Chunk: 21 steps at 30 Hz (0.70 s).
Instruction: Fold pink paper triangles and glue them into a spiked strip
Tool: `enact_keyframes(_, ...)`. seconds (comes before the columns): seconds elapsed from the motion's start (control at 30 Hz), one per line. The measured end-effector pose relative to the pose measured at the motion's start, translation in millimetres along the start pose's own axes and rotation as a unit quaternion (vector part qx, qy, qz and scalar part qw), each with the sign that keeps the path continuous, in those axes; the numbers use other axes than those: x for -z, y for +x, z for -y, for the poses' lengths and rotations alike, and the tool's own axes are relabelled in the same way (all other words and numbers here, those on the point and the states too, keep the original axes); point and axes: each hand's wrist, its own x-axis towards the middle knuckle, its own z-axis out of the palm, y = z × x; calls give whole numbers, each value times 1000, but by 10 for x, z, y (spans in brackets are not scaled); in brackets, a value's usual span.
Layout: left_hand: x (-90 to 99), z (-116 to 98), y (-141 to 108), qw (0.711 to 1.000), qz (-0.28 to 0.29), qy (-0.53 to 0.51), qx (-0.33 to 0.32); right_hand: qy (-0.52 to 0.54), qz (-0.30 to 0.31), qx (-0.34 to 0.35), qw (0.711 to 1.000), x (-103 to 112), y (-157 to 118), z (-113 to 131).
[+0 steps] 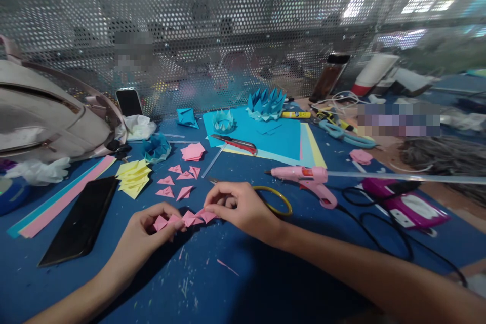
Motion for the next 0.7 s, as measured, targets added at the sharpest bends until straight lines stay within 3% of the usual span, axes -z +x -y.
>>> enact_keyframes(0.4, 5, -18, -1, 1000, 11, 4, 2, -67, -2, 37, 997, 17, -1, 6)
enact_keyframes(0.7, 1, -17, -20, 1000, 7, 1, 4, -50, 19, -16, 998, 9, 6, -1)
